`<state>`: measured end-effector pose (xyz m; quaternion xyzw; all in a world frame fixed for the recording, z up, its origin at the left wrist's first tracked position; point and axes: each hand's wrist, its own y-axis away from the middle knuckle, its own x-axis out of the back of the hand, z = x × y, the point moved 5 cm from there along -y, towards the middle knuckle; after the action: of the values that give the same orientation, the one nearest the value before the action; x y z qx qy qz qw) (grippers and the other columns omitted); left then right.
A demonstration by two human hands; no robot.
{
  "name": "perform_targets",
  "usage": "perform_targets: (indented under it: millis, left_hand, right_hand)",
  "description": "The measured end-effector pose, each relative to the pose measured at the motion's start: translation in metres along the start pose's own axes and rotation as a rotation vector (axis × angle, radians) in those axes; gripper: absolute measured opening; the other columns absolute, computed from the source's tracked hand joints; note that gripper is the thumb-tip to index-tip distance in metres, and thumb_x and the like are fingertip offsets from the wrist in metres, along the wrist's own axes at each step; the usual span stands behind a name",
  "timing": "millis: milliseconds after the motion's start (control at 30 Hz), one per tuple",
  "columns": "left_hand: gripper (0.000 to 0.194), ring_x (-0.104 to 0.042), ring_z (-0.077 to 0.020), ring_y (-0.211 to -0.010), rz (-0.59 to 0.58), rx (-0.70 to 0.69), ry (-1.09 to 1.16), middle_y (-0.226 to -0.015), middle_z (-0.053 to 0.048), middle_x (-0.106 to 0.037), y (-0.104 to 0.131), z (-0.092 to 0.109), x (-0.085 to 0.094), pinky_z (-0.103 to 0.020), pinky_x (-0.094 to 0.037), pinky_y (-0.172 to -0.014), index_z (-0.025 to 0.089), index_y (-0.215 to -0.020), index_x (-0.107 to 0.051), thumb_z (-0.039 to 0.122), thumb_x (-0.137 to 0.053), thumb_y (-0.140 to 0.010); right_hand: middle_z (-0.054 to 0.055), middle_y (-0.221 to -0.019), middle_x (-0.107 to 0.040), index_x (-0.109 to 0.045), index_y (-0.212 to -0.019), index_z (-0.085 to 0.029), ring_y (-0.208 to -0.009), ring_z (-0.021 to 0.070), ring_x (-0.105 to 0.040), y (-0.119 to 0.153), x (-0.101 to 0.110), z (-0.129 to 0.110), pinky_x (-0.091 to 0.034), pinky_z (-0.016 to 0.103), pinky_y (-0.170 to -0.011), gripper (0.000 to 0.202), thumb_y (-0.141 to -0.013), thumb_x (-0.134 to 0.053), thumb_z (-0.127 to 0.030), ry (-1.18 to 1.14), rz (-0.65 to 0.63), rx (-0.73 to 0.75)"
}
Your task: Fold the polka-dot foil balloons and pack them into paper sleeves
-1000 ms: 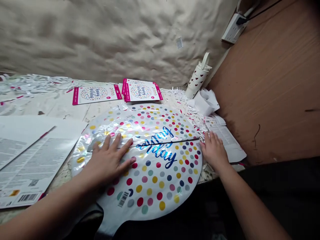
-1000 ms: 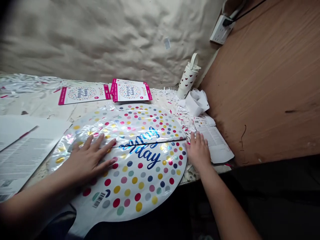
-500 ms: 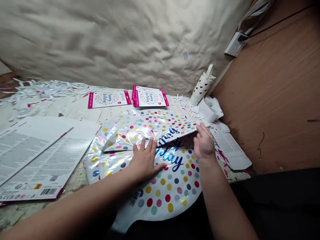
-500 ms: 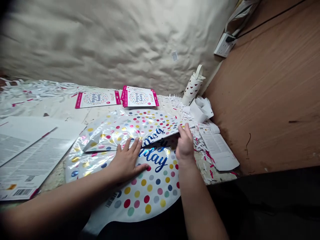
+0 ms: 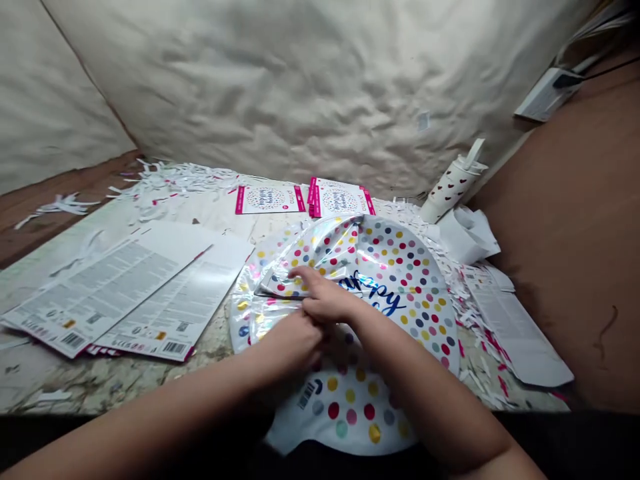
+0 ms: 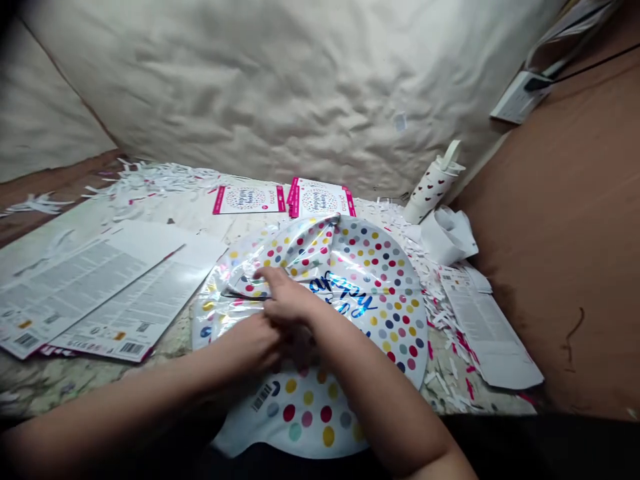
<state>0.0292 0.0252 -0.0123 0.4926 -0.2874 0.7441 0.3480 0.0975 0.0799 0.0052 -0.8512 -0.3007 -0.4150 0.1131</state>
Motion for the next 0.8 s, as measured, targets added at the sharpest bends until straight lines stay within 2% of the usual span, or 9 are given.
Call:
perform_targets:
  millis: [133,233,333,433,500,567,700,733,800]
  left_hand:
    - [0.032,-0.052,-0.0271,-0.104,0.137,0.080,-0.335,-0.111,-0.013,-0.060,0.025,-0.053,0.046,-0.043,-0.039,-0.091,0.015,-0.107,-0.061,0.012,-0.039,-0.083]
    - [0.026,-0.055,-0.0277,-0.090,0.115,0.109,-0.479,-0.087,-0.013,-0.064,0.028,-0.079,0.067,-0.045,-0.041,-0.081,0.017,-0.079,-0.066,0.012,-0.040,-0.083]
    - [0.031,-0.055,-0.0255,-0.081,0.172,0.111,-0.516,-0.083,-0.012,-0.063,0.025,-0.070,0.074,-0.043,-0.043,-0.076,0.017,-0.074,-0.065,0.021,-0.038,-0.088]
    - [0.034,-0.057,-0.0233,-0.085,0.092,0.003,-0.398,-0.091,-0.011,-0.065,0.023,-0.048,0.053,-0.039,-0.043,-0.081,0.017,-0.084,-0.067,0.031,-0.037,-0.091]
    - [0.040,-0.052,-0.0288,-0.107,0.022,0.009,-0.317,-0.113,-0.014,-0.060,0.025,-0.047,0.036,-0.042,-0.038,-0.093,0.017,-0.108,-0.064,0.043,-0.040,-0.089]
    - [0.064,-0.033,-0.0372,-0.126,-0.016,0.131,-0.282,-0.136,-0.017,-0.043,0.028,-0.059,0.024,-0.049,-0.029,-0.100,0.017,-0.131,-0.046,0.058,-0.042,-0.083]
    - [0.081,-0.017,-0.0419,-0.133,-0.102,0.341,-0.234,-0.146,-0.016,-0.024,0.031,-0.080,0.017,-0.053,-0.023,-0.102,0.023,-0.140,-0.030,0.071,-0.038,-0.075]
    - [0.082,-0.017,-0.0420,-0.133,-0.109,0.364,-0.226,-0.147,-0.016,-0.023,0.030,-0.081,0.019,-0.053,-0.023,-0.102,0.024,-0.140,-0.030,0.072,-0.038,-0.074]
    - [0.078,-0.019,-0.0409,-0.133,-0.117,0.383,-0.197,-0.146,-0.015,-0.026,0.026,-0.081,0.026,-0.054,-0.023,-0.102,0.025,-0.138,-0.035,0.071,-0.040,-0.075]
  right_hand:
    - [0.008,-0.114,-0.053,-0.049,-0.111,-0.017,-0.103,0.0177,-0.053,0.002,-0.003,0.011,-0.044,0.029,-0.087,0.040,-0.072,-0.055,-0.020,0.137,0.116,-0.025]
    - [0.012,-0.106,-0.057,-0.054,-0.101,-0.014,-0.097,0.0225,-0.054,-0.012,-0.017,0.003,-0.045,0.034,-0.083,0.028,-0.078,-0.053,-0.030,0.261,0.206,-0.079]
    - [0.016,-0.095,-0.061,-0.059,-0.093,-0.010,-0.088,0.0244,-0.057,-0.027,-0.030,-0.006,-0.046,0.034,-0.075,0.022,-0.083,-0.045,-0.023,0.368,0.295,-0.117]
    - [0.009,-0.081,-0.066,-0.063,-0.081,-0.015,-0.074,0.0193,-0.060,-0.027,-0.018,-0.006,-0.046,0.026,-0.065,0.016,-0.077,-0.048,-0.013,0.450,0.388,-0.123]
    - [0.004,-0.075,-0.067,-0.065,-0.078,-0.019,-0.067,0.0160,-0.059,-0.006,0.020,0.002,-0.045,0.023,-0.060,0.015,-0.074,-0.051,-0.013,0.498,0.506,-0.166]
    - [0.003,-0.076,-0.068,-0.065,-0.084,-0.020,-0.066,0.0151,-0.059,0.034,0.082,0.014,-0.045,0.023,-0.062,0.019,-0.078,-0.048,-0.015,0.556,0.701,-0.262]
    - [0.027,-0.088,-0.064,-0.061,-0.095,0.001,-0.081,0.0292,-0.060,0.141,0.208,0.023,-0.043,0.039,-0.069,0.045,-0.091,-0.032,-0.033,0.739,1.265,-0.569]
    - [0.022,-0.084,-0.066,-0.064,-0.092,-0.003,-0.078,0.0273,-0.062,0.161,0.222,0.015,-0.044,0.036,-0.067,0.046,-0.091,-0.036,-0.039,0.841,1.408,-0.569]
    - [0.014,-0.076,-0.069,-0.068,-0.087,-0.010,-0.073,0.0234,-0.065,0.182,0.225,-0.004,-0.046,0.032,-0.063,0.041,-0.088,-0.044,-0.044,0.980,1.502,-0.474]
